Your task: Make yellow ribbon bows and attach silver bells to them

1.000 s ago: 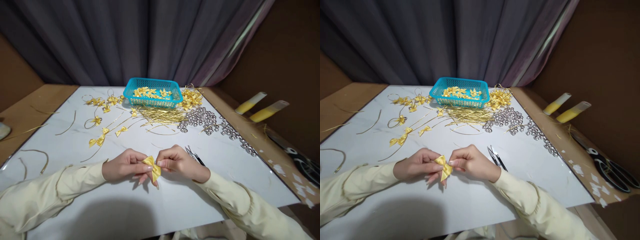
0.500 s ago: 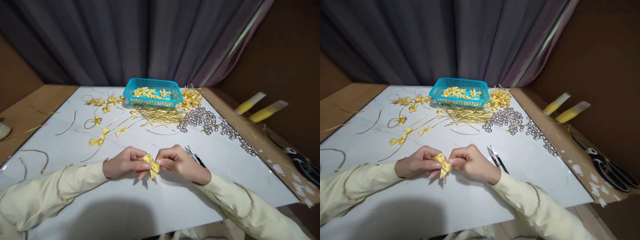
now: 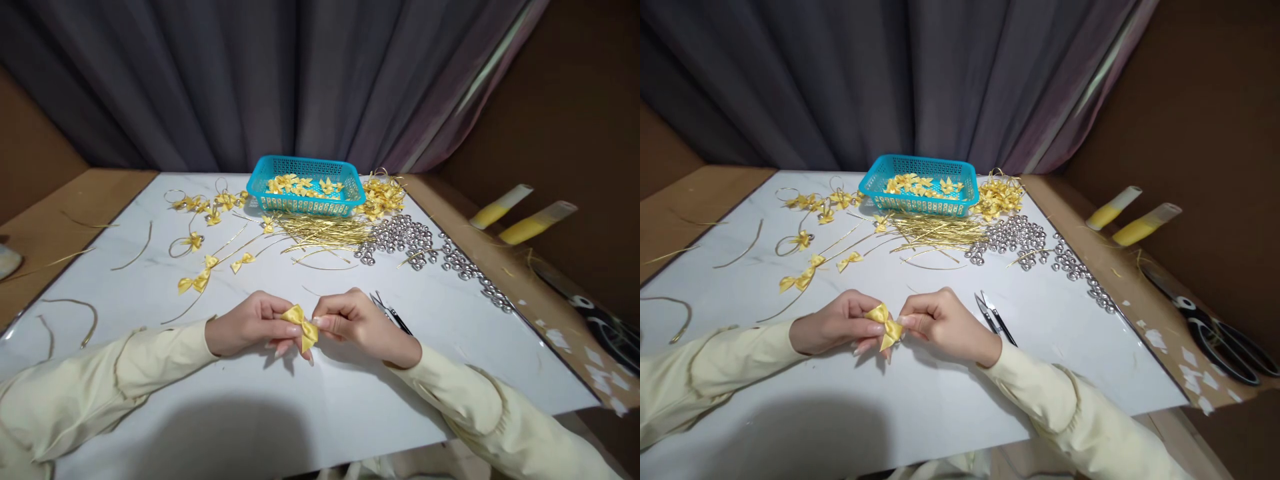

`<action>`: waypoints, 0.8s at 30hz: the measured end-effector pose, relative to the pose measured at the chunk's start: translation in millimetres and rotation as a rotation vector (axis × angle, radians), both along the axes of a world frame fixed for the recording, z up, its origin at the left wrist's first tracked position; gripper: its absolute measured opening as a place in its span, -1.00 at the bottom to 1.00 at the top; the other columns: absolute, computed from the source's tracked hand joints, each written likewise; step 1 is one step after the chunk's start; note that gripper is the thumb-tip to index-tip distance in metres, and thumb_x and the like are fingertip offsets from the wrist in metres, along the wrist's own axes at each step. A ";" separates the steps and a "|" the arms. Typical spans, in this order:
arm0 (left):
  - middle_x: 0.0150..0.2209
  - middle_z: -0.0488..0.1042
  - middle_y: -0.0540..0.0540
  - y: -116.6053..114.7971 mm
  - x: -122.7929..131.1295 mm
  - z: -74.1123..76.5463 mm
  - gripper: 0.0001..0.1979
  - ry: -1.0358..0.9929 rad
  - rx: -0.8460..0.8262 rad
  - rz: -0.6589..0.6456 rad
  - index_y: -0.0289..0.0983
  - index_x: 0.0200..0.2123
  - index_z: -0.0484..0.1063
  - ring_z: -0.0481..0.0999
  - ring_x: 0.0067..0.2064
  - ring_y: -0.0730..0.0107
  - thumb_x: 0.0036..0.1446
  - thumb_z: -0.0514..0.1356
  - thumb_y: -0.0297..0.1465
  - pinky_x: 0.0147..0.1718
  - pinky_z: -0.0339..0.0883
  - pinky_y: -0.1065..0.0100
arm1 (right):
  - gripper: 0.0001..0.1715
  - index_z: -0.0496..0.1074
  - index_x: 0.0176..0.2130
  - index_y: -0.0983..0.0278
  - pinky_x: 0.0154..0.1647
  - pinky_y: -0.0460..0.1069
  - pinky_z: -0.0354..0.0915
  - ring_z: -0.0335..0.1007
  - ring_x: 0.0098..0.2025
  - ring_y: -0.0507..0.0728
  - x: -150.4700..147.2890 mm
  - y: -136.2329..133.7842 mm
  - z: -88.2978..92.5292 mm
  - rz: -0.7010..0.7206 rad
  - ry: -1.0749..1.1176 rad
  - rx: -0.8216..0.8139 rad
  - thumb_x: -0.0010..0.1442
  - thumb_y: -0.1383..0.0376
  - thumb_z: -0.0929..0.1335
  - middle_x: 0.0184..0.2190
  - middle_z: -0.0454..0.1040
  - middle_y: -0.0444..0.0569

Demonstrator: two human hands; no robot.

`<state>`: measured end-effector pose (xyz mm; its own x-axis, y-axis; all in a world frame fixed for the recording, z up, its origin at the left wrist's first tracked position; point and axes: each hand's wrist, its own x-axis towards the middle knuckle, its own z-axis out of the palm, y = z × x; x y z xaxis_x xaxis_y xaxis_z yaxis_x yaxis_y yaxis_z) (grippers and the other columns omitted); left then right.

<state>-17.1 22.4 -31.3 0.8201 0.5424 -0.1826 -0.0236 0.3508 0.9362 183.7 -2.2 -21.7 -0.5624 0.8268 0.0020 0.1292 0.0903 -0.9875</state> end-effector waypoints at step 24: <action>-0.50 0.56 -0.18 2.3 -2.2 -0.5 -0.83 0.026 -0.049 -0.057 -0.43 -0.47 0.52 0.25 -0.65 0.61 0.03 0.26 -0.40 -0.65 0.04 0.51 | -0.69 0.31 -0.56 0.35 -0.66 -0.15 -0.10 -0.08 -0.69 -0.11 -2.4 -1.4 -0.7 0.025 0.086 -0.171 0.12 0.22 0.31 -0.74 0.13 -0.27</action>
<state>-19.3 24.8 -31.7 0.8441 0.4845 -0.2295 0.0221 0.3962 0.9179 181.3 -3.6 -22.4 -0.5867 0.8049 -0.0887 0.0440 -0.0777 -0.9960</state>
